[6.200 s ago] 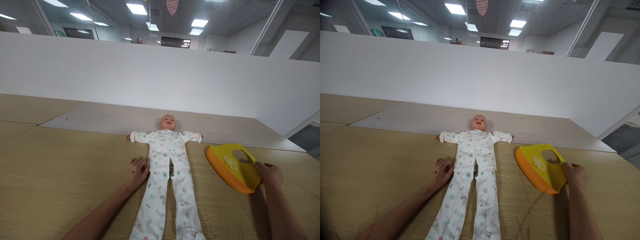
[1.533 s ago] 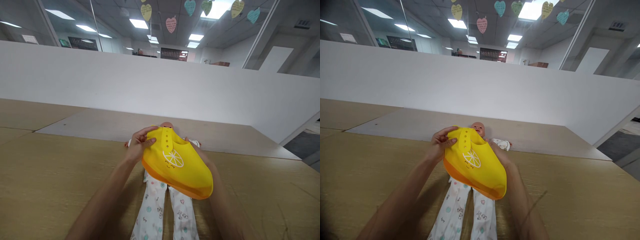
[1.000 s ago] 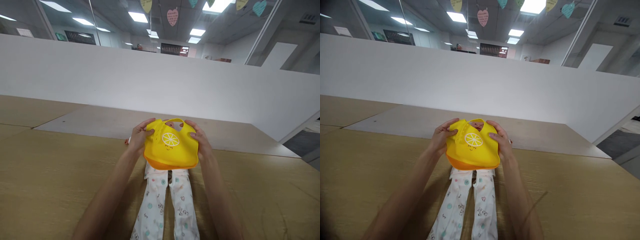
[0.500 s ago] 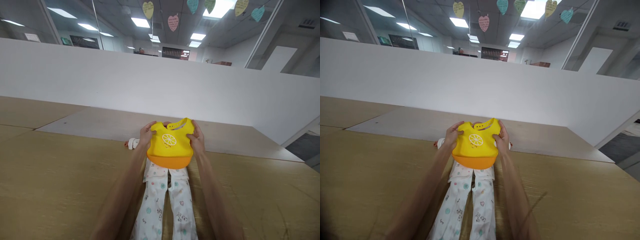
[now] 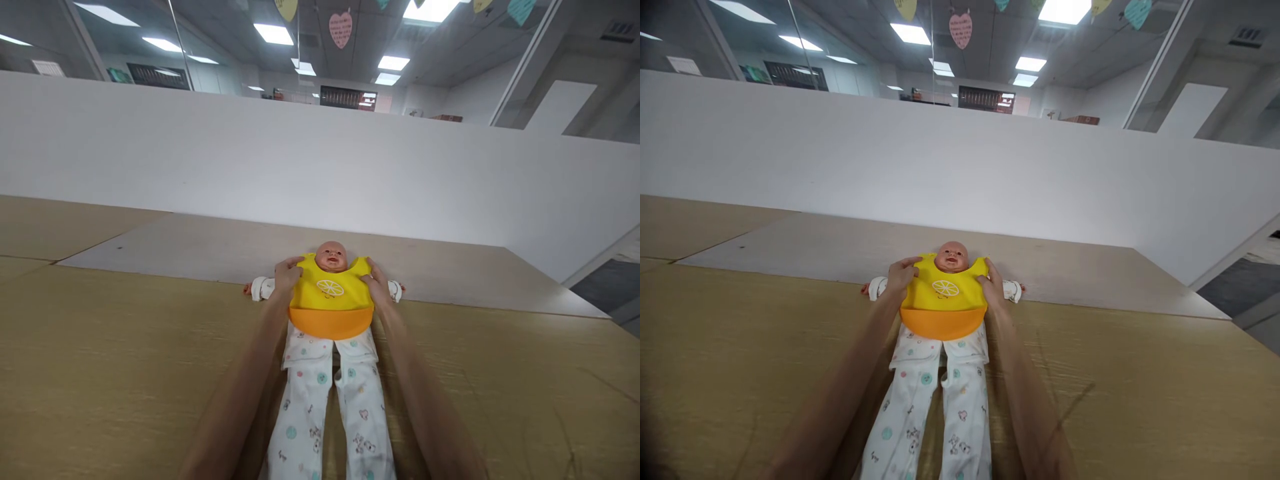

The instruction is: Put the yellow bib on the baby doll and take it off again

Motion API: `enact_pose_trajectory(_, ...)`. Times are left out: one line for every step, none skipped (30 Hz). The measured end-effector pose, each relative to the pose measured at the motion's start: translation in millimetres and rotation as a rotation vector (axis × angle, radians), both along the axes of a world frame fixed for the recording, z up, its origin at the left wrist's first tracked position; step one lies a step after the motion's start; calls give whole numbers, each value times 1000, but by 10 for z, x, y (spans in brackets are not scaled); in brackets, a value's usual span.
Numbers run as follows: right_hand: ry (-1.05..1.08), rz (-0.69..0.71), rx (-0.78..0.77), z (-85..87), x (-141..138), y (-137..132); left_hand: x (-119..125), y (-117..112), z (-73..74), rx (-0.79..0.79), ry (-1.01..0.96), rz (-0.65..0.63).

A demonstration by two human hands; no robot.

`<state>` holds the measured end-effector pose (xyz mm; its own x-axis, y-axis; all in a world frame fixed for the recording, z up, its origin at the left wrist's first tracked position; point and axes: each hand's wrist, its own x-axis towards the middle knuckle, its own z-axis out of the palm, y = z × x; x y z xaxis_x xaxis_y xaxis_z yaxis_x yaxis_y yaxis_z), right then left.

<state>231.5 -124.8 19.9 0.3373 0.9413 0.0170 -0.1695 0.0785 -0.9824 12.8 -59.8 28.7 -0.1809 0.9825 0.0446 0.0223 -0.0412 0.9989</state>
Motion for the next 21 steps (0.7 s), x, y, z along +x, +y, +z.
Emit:
enact_pose_trajectory(-4,2,-30,-19,3,12,-10,6,-17,-21,13,10)
enact_pose_trajectory(-10,1,-59,-31,4,22,-17,14,-35,-43,22,19)
enact_pose_trajectory(-16,-2,-83,-35,4,28,-22,24,-54,-58,27,25)
enact_pose_trajectory(-18,-6,-101,-32,2,30,-23,35,-74,-66,28,29)
enact_pose_trajectory(-21,-12,-112,-23,-1,29,-21,48,-94,-69,26,31)
enact_pose_trajectory(-27,-17,-117,-9,-4,27,-15,61,-115,-69,25,31)
enact_pose_trajectory(-35,-23,-120,8,-8,24,-6,73,-135,-69,26,30)
enact_pose_trajectory(-46,-28,-118,25,-10,21,3,85,-154,-70,29,26)
enact_pose_trajectory(-57,-27,-114,40,-10,19,12,96,-171,-75,34,21)
enact_pose_trajectory(-65,-19,-110,54,-8,20,20,106,-186,-85,41,14)
enact_pose_trajectory(-64,-2,-106,64,-3,24,25,114,-198,-97,50,7)
enact_pose_trajectory(-53,26,-101,72,3,33,28,120,-207,-109,61,1)
enact_pose_trajectory(-34,59,-92,76,10,47,28,126,-213,-117,72,-5)
enact_pose_trajectory(-11,92,-83,78,17,68,27,129,-216,-119,82,-9)
enact_pose_trajectory(8,114,-79,78,24,97,25,131,-218,-116,93,-12)
enact_pose_trajectory(19,122,-78,78,29,131,22,133,-220,-109,105,-13)
enact_pose_trajectory(16,120,-82,77,33,171,19,135,-222,-102,117,-11)
enact_pose_trajectory(4,111,-95,77,34,213,17,137,-226,-95,130,-8)
enact_pose_trajectory(-13,102,-116,77,33,256,15,141,-233,-90,144,-4)
enact_pose_trajectory(-31,96,-138,78,31,297,14,148,-242,-86,159,0)
enact_pose_trajectory(-49,93,-158,78,27,333,12,156,-253,-82,175,3)
